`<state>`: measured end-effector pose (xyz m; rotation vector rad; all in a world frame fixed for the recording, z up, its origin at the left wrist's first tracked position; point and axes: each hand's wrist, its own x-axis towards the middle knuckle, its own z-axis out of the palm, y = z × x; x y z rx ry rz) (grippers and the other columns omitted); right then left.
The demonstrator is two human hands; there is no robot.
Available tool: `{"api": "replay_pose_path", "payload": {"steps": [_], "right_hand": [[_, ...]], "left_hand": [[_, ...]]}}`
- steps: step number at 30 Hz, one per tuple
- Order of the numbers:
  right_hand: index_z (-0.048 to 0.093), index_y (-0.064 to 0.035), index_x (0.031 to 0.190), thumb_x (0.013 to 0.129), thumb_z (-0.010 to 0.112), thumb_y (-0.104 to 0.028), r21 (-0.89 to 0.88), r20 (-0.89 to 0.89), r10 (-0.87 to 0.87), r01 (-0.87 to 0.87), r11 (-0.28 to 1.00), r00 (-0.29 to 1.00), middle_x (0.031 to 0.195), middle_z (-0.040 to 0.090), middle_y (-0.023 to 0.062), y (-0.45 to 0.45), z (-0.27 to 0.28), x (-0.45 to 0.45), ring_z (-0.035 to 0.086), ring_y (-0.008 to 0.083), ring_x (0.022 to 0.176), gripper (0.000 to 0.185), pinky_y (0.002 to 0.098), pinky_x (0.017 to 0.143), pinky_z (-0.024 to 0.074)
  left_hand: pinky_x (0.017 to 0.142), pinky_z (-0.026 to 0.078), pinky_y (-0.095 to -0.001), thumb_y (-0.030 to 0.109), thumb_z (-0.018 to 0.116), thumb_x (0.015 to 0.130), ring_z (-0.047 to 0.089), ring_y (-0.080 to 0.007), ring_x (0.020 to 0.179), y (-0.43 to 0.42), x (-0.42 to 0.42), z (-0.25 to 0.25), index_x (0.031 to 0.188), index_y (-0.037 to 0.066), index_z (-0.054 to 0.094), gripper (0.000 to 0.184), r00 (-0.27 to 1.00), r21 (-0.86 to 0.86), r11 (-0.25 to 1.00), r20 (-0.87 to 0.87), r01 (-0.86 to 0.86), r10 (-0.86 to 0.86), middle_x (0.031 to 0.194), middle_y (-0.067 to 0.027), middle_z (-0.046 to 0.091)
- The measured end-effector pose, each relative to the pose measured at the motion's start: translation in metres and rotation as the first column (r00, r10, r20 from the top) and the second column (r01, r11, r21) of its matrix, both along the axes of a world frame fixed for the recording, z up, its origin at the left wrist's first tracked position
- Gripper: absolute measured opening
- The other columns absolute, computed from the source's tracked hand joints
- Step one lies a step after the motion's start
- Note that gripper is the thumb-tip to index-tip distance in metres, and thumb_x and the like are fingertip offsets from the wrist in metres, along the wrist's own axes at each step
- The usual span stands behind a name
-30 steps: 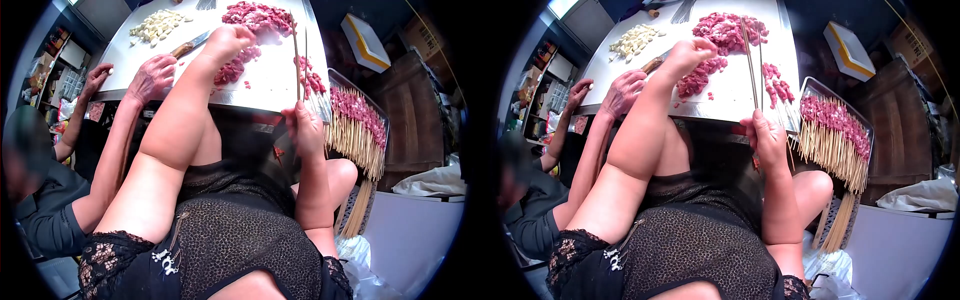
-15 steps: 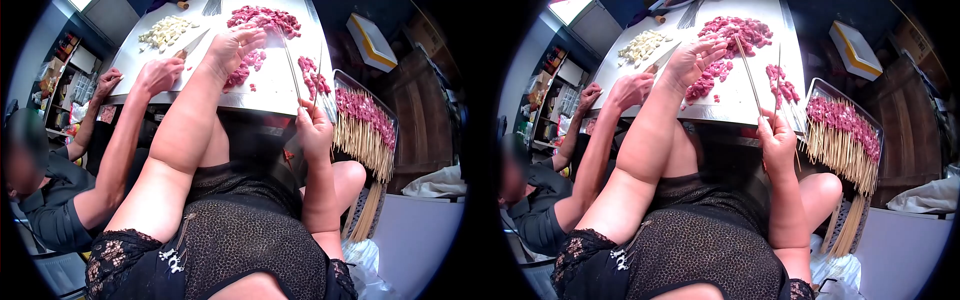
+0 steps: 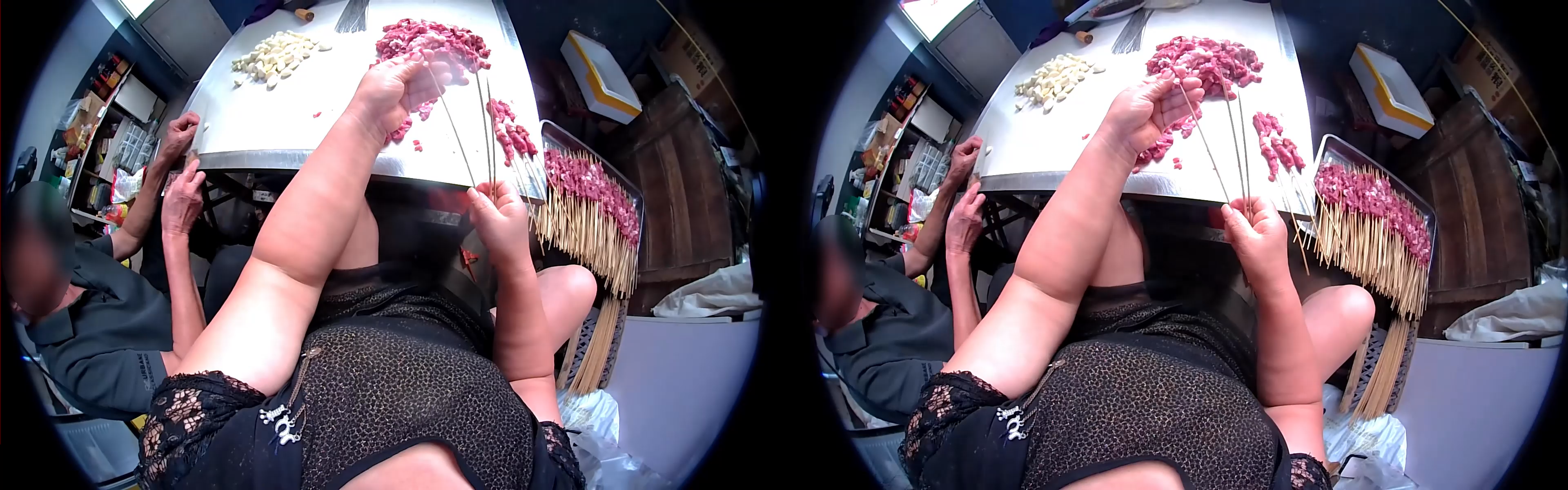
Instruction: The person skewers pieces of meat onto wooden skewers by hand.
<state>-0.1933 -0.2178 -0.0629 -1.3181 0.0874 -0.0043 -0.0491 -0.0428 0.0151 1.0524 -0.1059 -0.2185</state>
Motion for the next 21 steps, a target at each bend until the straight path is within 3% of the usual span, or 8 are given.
{"api": "replay_pose_path", "payload": {"steps": [6, 10, 17, 21], "right_hand": [[0.055, 0.0021, 0.097, 0.085, 0.062, -0.008, -0.049, -0.035, 0.02, -0.022, 0.999, 0.999, 0.066, 0.054, -0.0015, -0.012, -0.006, 0.004, 0.046, 0.0036, 0.054, 0.018, 0.0176, 0.051, 0.0365], [0.061, 0.0029, 0.098, 0.085, 0.063, -0.01, -0.207, 0.023, -0.012, 0.017, 0.978, 1.0, 0.066, 0.055, -0.0018, -0.013, -0.007, 0.005, 0.046, 0.0032, 0.054, 0.018, 0.0182, 0.05, 0.0362], [0.064, 0.0025, 0.096, 0.086, 0.062, -0.009, -0.346, 0.153, -0.111, 0.158, 0.925, 0.982, 0.066, 0.056, -0.0018, 0.0, -0.003, 0.003, 0.045, 0.003, 0.054, 0.015, 0.0187, 0.05, 0.0373], [0.064, 0.0026, 0.095, 0.086, 0.062, -0.009, -0.336, 0.157, -0.108, 0.156, 0.929, 0.982, 0.068, 0.057, -0.0019, 0.001, -0.005, 0.005, 0.045, 0.0031, 0.055, 0.015, 0.0183, 0.051, 0.037]], "left_hand": [[0.081, 0.056, -0.0374, 0.012, 0.046, 0.094, 0.065, -0.0281, 0.091, 0.004, 0.007, -0.007, 0.107, -0.005, 0.054, 0.022, 0.998, 0.074, 0.996, 0.047, 0.042, -0.046, 0.099, -0.0207, 0.063], [0.081, 0.056, -0.0374, 0.012, 0.048, 0.093, 0.065, -0.0278, 0.091, 0.004, 0.006, -0.006, 0.106, -0.005, 0.055, 0.022, 0.998, 0.075, 0.995, 0.013, 0.06, -0.061, 0.097, -0.0202, 0.064], [0.083, 0.055, -0.0385, 0.012, 0.047, 0.094, 0.065, -0.0277, 0.091, -0.005, -0.005, -0.002, 0.108, -0.005, 0.053, 0.023, 0.995, -0.045, 0.997, -0.071, 0.067, -0.07, 0.099, -0.02, 0.063], [0.082, 0.055, -0.0375, 0.012, 0.047, 0.094, 0.064, -0.0278, 0.094, -0.008, -0.004, -0.006, 0.111, -0.006, 0.052, 0.026, 0.994, -0.063, 0.994, -0.06, 0.092, -0.096, 0.105, -0.0203, 0.061]]}}
